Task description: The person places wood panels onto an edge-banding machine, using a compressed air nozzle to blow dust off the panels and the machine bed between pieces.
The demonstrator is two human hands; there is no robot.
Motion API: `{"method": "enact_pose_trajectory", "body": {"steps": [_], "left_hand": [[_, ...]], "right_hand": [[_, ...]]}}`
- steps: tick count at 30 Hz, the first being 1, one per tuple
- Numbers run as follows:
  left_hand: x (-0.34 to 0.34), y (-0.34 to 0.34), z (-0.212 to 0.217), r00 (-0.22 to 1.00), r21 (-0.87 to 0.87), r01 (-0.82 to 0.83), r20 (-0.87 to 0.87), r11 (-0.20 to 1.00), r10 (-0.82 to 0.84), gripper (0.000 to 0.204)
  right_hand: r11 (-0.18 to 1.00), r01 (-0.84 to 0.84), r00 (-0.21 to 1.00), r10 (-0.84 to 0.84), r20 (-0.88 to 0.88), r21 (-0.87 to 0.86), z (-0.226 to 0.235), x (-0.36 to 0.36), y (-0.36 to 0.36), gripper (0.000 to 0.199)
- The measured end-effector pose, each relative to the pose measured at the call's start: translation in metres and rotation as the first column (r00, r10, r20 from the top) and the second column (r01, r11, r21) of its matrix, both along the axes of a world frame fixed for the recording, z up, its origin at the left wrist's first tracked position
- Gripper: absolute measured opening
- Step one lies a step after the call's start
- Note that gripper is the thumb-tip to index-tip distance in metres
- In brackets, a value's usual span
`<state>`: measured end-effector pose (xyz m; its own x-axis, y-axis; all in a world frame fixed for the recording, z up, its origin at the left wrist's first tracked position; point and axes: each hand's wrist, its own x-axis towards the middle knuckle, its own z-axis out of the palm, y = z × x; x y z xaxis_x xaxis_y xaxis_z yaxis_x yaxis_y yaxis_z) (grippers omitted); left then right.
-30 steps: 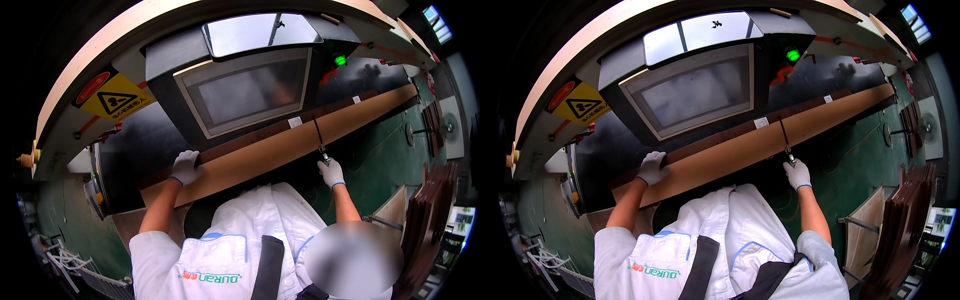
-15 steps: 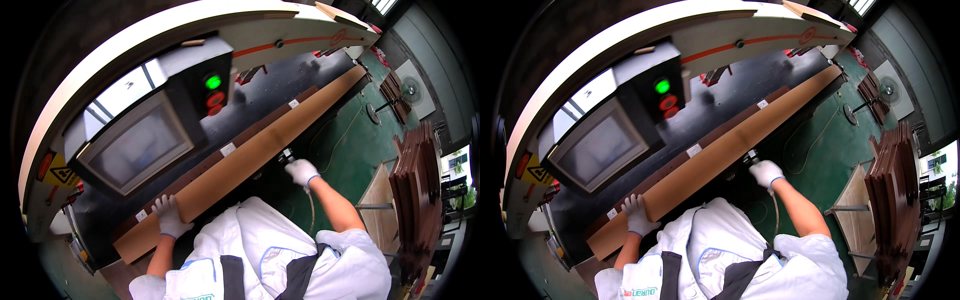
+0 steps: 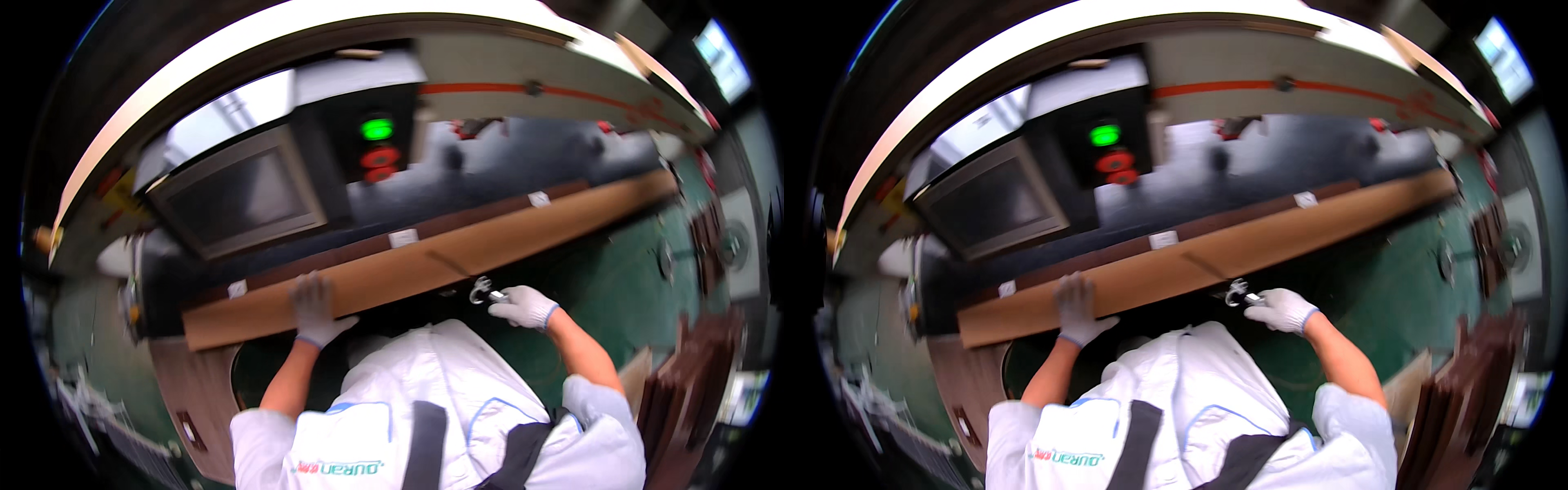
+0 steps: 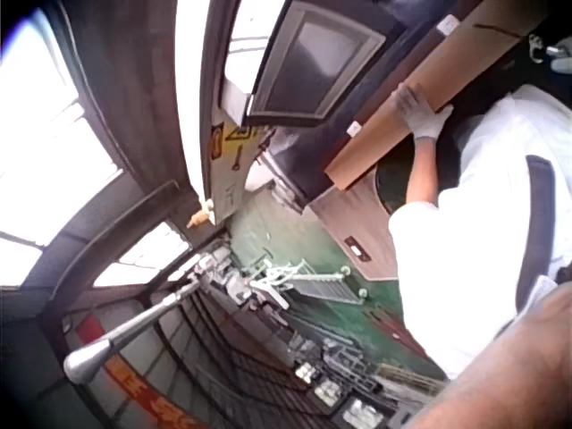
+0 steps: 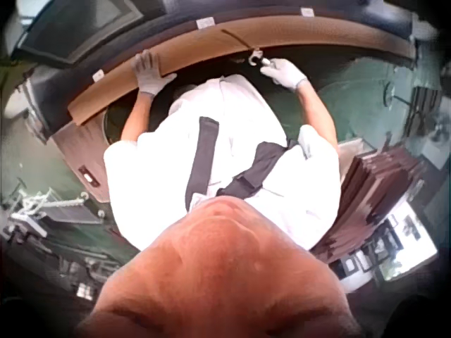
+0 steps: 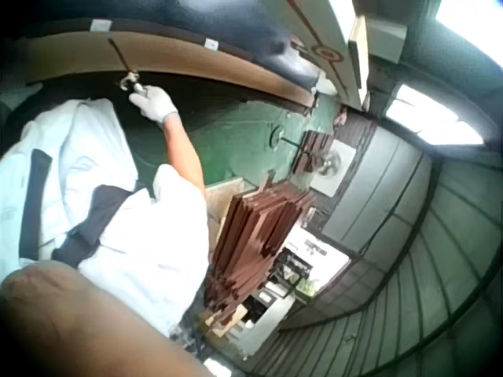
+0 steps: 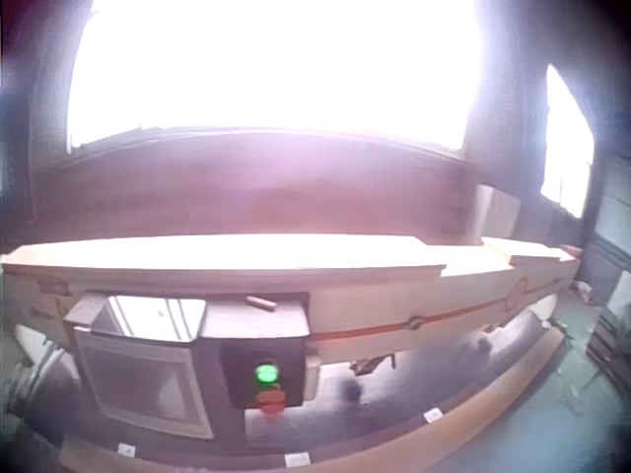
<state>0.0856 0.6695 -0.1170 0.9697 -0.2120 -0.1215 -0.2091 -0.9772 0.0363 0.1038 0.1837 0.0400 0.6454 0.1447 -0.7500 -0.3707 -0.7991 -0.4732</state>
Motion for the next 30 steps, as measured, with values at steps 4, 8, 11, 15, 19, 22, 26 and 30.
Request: {"method": "enact_pose_trajectory", "body": {"steps": [4, 8, 11, 15, 19, 22, 26, 30], "left_hand": [[0.011, -0.011, 0.021, 0.997, -0.110, -0.052, 0.046, 0.993, 0.057, 0.125], [0.000, -0.004, 0.016, 0.993, -0.083, -0.115, 0.014, 0.990, 0.116, 0.123], [0.024, -0.012, 0.026, 0.998, -0.148, -0.056, 0.014, 0.987, 0.059, 0.120], [0.007, 0.026, 0.027, 0.990, -0.090, -0.140, -0.008, 0.986, 0.140, 0.118], [0.106, 0.065, 0.028, 0.999, -0.173, -0.023, -0.026, 0.985, 0.019, 0.115], [0.135, 0.128, -0.012, 0.992, -0.241, -0.108, -0.092, 0.964, 0.088, 0.115], [0.208, 0.171, -0.050, 0.995, 0.160, -0.041, 0.101, 0.986, 0.025, 0.111], [0.242, 0.200, 0.011, 0.993, -0.017, -0.092, 0.075, 0.996, 0.093, 0.116]], "right_hand": [[0.926, 0.376, 0.866, -0.341, 0.367, -0.026, -0.082, 0.019, -0.058, 0.038], [0.679, 0.708, 0.600, -0.724, 0.342, 0.195, -0.126, 0.052, -0.084, 0.060], [0.684, 0.643, 0.496, -0.714, 0.494, 0.345, -0.213, 0.057, -0.166, 0.071], [0.752, 0.596, 0.672, -0.659, 0.338, 0.281, -0.168, 0.088, -0.069, 0.076], [0.784, 0.476, 0.513, -0.615, 0.599, 0.398, -0.230, 0.125, -0.104, 0.048], [0.807, 0.488, 0.587, -0.585, 0.560, 0.332, -0.205, 0.162, -0.015, 0.032], [0.829, 0.480, 0.576, -0.545, 0.609, 0.288, -0.167, 0.192, 0.055, 0.029], [0.836, 0.468, 0.565, -0.532, 0.631, 0.286, -0.164, 0.214, 0.085, 0.026]]}}
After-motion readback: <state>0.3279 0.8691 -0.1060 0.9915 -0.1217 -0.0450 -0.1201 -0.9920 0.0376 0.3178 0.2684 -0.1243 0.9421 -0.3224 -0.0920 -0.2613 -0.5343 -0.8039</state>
